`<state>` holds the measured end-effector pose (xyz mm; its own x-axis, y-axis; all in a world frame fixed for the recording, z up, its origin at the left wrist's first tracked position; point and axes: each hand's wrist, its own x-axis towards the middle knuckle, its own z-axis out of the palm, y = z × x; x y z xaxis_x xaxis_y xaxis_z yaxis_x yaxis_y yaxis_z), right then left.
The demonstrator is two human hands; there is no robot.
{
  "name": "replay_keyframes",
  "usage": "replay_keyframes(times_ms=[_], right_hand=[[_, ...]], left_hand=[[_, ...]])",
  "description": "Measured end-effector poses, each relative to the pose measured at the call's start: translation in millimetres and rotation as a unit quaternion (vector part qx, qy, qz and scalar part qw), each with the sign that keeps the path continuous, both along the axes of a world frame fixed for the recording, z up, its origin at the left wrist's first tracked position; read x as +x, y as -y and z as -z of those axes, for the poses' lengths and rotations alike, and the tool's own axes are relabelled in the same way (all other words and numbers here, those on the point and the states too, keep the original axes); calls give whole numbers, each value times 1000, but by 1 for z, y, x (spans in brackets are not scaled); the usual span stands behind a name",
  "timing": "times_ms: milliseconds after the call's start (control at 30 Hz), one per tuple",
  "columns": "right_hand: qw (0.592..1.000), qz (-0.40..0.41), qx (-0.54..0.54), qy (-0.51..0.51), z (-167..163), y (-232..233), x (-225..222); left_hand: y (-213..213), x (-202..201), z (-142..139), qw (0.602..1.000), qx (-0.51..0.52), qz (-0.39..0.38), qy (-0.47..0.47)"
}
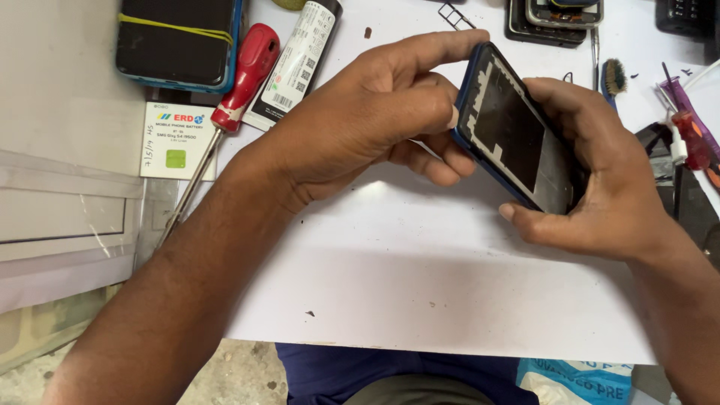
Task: The person removes the back cover from a blue Redmi smartphone, then uses a brush to clean the inside of the cover and the phone frame. They pry at the phone edges with a small tool, separate the frame from the body, and work around the exposed battery, using a purple pry tool near the battery connector.
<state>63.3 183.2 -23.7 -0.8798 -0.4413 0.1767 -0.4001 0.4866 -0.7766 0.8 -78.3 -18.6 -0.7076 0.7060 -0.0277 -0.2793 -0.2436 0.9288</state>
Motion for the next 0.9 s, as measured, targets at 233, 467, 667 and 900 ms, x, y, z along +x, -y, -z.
replay_keyframes(times_ms=[233, 467, 667, 900], right_hand=[[1000, -8, -6, -29, 3, -2, -1], [998, -3, 35, -49, 9, -4, -1], [995, -23, 45, -82, 12, 0, 0], [991, -29, 59, -113, 11, -1, 0]], left_hand=[[1, 1, -2, 997, -42, -11, -70], [3, 0, -1, 992, -57, -20, -110], [4, 1, -1, 982, -99, -55, -149], [6, 0, -2, 978, -101, -57, -175]])
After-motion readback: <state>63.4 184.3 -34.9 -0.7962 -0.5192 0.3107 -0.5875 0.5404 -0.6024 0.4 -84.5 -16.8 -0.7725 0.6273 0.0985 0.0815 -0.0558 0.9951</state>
